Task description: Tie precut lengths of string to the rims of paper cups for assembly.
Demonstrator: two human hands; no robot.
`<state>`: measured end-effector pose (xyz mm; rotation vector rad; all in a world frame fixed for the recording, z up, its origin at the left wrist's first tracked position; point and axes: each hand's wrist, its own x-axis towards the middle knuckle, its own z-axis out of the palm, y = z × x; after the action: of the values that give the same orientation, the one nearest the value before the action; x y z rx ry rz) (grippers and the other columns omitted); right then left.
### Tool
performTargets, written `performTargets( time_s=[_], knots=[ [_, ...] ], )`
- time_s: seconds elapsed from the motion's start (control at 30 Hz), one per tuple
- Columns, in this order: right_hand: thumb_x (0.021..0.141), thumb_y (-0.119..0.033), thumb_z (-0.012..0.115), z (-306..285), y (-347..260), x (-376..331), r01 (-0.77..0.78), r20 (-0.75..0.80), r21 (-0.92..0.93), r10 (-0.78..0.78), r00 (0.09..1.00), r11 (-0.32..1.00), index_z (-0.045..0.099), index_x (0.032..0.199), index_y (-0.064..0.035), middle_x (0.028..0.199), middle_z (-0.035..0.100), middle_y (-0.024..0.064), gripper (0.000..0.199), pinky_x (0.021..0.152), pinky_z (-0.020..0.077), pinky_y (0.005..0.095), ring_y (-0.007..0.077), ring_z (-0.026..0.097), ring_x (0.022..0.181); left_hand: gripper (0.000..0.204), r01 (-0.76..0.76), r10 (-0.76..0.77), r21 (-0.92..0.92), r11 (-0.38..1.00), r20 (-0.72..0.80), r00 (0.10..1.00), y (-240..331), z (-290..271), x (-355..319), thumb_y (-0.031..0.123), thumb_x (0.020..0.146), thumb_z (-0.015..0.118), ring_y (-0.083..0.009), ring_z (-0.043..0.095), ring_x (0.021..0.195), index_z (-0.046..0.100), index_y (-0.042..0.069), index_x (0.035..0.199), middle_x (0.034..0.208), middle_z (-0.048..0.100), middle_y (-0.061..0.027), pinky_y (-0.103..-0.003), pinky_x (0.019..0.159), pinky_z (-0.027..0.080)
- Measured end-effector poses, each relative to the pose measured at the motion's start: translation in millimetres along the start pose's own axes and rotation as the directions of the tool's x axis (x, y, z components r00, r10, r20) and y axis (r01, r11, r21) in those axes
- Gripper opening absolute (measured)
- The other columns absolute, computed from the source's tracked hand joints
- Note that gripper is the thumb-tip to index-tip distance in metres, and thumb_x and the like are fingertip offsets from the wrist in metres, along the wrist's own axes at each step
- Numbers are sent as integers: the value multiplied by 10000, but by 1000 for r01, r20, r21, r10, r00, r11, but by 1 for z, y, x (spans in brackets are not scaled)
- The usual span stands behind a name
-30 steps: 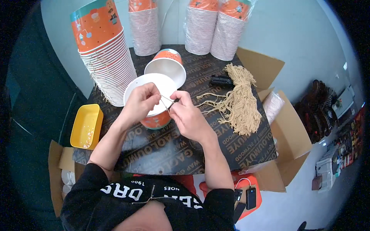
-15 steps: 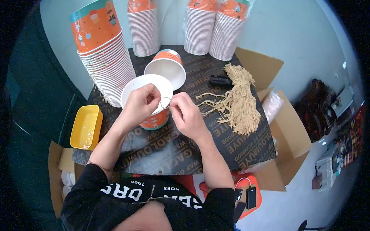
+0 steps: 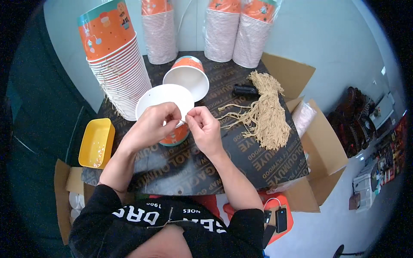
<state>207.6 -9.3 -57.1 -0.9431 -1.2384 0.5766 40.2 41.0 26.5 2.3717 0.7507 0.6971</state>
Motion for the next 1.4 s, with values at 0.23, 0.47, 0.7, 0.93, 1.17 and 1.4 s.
performTargets(
  time_s=[0.23,0.47,0.7,0.93,1.17,1.4],
  knots=[
    [944,-60,632,-2,2,-2,-34,48,-44,36,998,998,620,928,2,708,560,-50,65,572,395,191,9,465,636,88,1,-4,-95,995,-31,1000,-6,6,5,37,850,643,-164,641,716,631,-34,901,770,670,-112,-314,667,515],
    [952,-63,615,-1,-3,1,93,63,-90,-87,994,992,648,925,49,735,609,8,120,606,446,222,47,527,673,82,9,-20,-141,990,-79,997,-5,11,9,37,854,643,-144,616,701,637,-41,878,747,663,-97,-300,652,501],
    [952,-77,617,-5,-3,-2,46,136,-68,-36,990,997,655,918,49,760,638,10,136,607,446,217,40,539,683,78,47,-61,-146,988,-96,994,-8,13,10,32,845,656,-112,596,701,634,-41,858,728,652,-67,-281,635,485],
    [966,-130,630,-6,-4,0,-300,145,323,266,953,898,680,894,-2,683,565,-44,155,504,348,182,5,457,585,59,17,-37,-176,984,-108,993,-9,16,10,19,845,643,-121,603,708,634,-33,870,730,652,-78,-292,642,490],
    [980,-167,607,-6,-6,2,-421,190,454,377,907,785,635,850,-32,601,437,-73,189,435,225,187,14,323,486,119,-5,-1,-100,995,-59,998,-11,16,8,-21,830,595,-222,675,787,606,-23,948,821,665,-129,-344,711,522],
    [972,-167,624,-9,-2,2,-410,194,488,362,912,770,665,866,-27,616,481,-80,181,432,225,180,-9,333,490,147,-142,147,64,988,-76,986,4,9,2,0,788,647,-286,658,855,605,4,930,895,640,-129,-379,759,514]
  ],
)
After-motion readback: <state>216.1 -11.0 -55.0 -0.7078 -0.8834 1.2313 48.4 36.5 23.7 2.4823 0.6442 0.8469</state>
